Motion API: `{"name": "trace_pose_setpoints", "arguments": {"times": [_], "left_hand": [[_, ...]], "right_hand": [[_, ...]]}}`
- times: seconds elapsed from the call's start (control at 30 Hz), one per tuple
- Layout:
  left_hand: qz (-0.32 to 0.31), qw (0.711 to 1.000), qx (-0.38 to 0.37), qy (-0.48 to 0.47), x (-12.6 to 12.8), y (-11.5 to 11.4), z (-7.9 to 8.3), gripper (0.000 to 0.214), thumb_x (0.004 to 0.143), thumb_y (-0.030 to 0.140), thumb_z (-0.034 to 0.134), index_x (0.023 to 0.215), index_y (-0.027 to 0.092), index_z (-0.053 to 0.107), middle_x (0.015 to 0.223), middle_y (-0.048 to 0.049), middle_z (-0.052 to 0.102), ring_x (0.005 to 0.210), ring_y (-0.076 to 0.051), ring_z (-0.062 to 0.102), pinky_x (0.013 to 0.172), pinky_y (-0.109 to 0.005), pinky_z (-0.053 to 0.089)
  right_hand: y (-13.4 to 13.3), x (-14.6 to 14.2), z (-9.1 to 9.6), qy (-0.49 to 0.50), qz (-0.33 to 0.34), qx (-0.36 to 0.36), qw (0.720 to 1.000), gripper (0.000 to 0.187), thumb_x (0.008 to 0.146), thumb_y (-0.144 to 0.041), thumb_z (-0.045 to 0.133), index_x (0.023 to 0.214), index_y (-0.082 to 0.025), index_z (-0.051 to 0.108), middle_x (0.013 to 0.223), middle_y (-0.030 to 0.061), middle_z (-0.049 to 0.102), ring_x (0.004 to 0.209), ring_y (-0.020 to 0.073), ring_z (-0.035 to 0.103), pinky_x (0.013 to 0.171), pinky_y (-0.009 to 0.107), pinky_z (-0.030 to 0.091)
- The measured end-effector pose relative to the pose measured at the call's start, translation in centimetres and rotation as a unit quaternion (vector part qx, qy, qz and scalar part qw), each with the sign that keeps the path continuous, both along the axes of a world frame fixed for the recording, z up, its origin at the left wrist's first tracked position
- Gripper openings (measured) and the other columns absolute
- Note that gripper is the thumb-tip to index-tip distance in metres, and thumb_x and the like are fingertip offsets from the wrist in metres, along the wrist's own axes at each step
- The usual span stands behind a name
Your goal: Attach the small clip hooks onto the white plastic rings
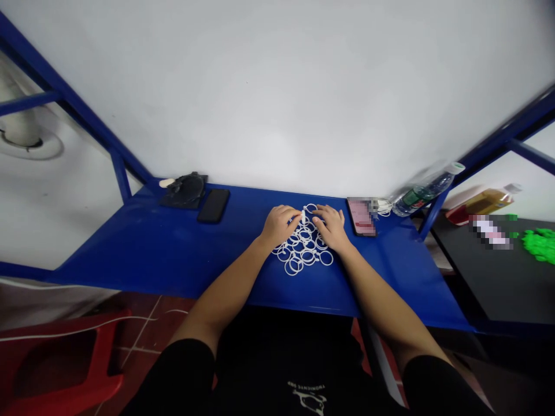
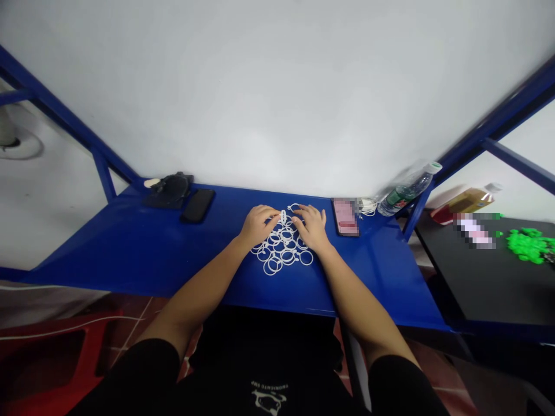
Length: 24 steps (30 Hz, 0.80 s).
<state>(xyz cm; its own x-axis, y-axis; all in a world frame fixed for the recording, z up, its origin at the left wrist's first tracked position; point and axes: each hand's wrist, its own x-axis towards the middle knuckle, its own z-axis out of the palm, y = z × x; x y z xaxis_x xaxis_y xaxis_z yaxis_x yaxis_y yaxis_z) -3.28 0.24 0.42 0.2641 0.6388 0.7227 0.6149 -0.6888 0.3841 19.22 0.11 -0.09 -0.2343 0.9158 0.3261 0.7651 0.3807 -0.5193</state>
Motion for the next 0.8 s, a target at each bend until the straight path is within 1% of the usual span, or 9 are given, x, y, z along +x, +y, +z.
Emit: {"name": "trace_pose_setpoints", "arguments": {"times": [0.07,0.1,0.17,0.23,0.33,0.43,0.63,0.7,0.8], "left_hand": [[0.010,1.000,-0.010,-0.006,-0.1,0.2,-0.1,0.015,0.102,0.028,0.062,0.099,0.020,0.074,0.099,-0.0053,0.077,0.095,-0.020,0.070,0.089,-0.039,0.052],[0.013,1.000,-0.014,-0.008,-0.2,0.3,-0.1,0.014,0.102,0.028,0.063,0.099,0.020,0.074,0.100,-0.0055,0.077,0.097,-0.021,0.070,0.091,-0.039,0.052],[0.018,1.000,-0.020,-0.005,-0.2,0.3,-0.2,0.013,0.100,0.029,0.065,0.097,0.020,0.074,0.102,-0.0057,0.076,0.099,-0.021,0.069,0.093,-0.040,0.051],[0.021,0.999,-0.025,0.003,-0.1,0.4,-0.4,0.011,0.099,0.029,0.068,0.095,0.021,0.074,0.103,-0.0056,0.075,0.099,-0.021,0.069,0.092,-0.040,0.051],[0.017,0.999,-0.029,0.015,0.0,0.3,-0.7,0.010,0.098,0.028,0.069,0.093,0.021,0.074,0.102,-0.0048,0.075,0.098,-0.021,0.068,0.091,-0.040,0.051],[0.010,0.999,-0.031,0.026,0.1,0.3,-0.9,0.010,0.098,0.028,0.069,0.094,0.021,0.074,0.100,-0.0044,0.076,0.095,-0.021,0.068,0.090,-0.040,0.050],[0.013,0.998,-0.051,0.034,0.0,0.5,-1.1,0.014,0.099,0.032,0.067,0.100,0.021,0.075,0.102,-0.0060,0.076,0.098,-0.022,0.069,0.091,-0.041,0.051],[0.012,0.998,-0.056,0.027,0.0,0.5,-1.1,0.018,0.100,0.032,0.065,0.109,0.019,0.074,0.104,-0.0068,0.076,0.098,-0.023,0.069,0.091,-0.042,0.052],[0.006,0.998,-0.062,0.009,-0.1,0.4,-1.0,0.032,0.103,0.031,0.059,0.131,0.017,0.066,0.108,-0.0075,0.076,0.100,-0.023,0.069,0.093,-0.043,0.052]], "right_hand": [[0.7,0.2,-0.5,-0.059,-0.002,-0.055,0.997,0.048,0.107,-0.056,0.038,0.135,-0.030,0.069,0.160,0.0067,0.052,0.156,0.0409,0.030,0.121,0.079,0.007],[1.0,0.2,-0.7,-0.080,0.002,-0.078,0.994,0.051,0.108,-0.058,0.036,0.137,-0.031,0.068,0.163,0.0053,0.048,0.158,0.0421,0.025,0.121,0.080,0.004],[1.4,0.2,-0.9,-0.108,0.012,-0.111,0.988,0.054,0.108,-0.060,0.033,0.144,-0.033,0.064,0.166,0.0034,0.045,0.159,0.0423,0.022,0.120,0.081,0.002],[1.3,0.1,-0.8,-0.125,0.019,-0.122,0.985,0.057,0.108,-0.063,0.032,0.148,-0.034,0.060,0.164,0.0039,0.047,0.158,0.0418,0.024,0.120,0.081,0.002],[0.9,-0.1,-0.6,-0.150,0.026,-0.103,0.983,0.058,0.106,-0.066,0.035,0.147,-0.033,0.061,0.158,0.0070,0.054,0.153,0.0408,0.034,0.120,0.081,0.003],[0.5,-0.1,-0.6,-0.157,0.033,-0.083,0.984,0.058,0.104,-0.067,0.040,0.143,-0.033,0.064,0.151,0.0093,0.059,0.145,0.0385,0.042,0.121,0.078,0.012],[-0.2,-0.1,-0.2,-0.092,0.053,-0.057,0.993,0.057,0.099,-0.066,0.054,0.143,-0.031,0.064,0.146,0.0118,0.060,0.141,0.0392,0.045,0.121,0.076,0.019],[-0.8,-0.2,0.2,-0.049,0.079,-0.030,0.995,0.061,0.095,-0.065,0.062,0.146,-0.031,0.062,0.146,0.0122,0.059,0.142,0.0399,0.046,0.120,0.075,0.023],[-2.1,-0.8,0.8,-0.001,0.141,0.017,0.990,0.065,0.094,-0.061,0.067,0.151,-0.034,0.056,0.148,0.0105,0.058,0.147,0.0398,0.042,0.122,0.073,0.023]]}}
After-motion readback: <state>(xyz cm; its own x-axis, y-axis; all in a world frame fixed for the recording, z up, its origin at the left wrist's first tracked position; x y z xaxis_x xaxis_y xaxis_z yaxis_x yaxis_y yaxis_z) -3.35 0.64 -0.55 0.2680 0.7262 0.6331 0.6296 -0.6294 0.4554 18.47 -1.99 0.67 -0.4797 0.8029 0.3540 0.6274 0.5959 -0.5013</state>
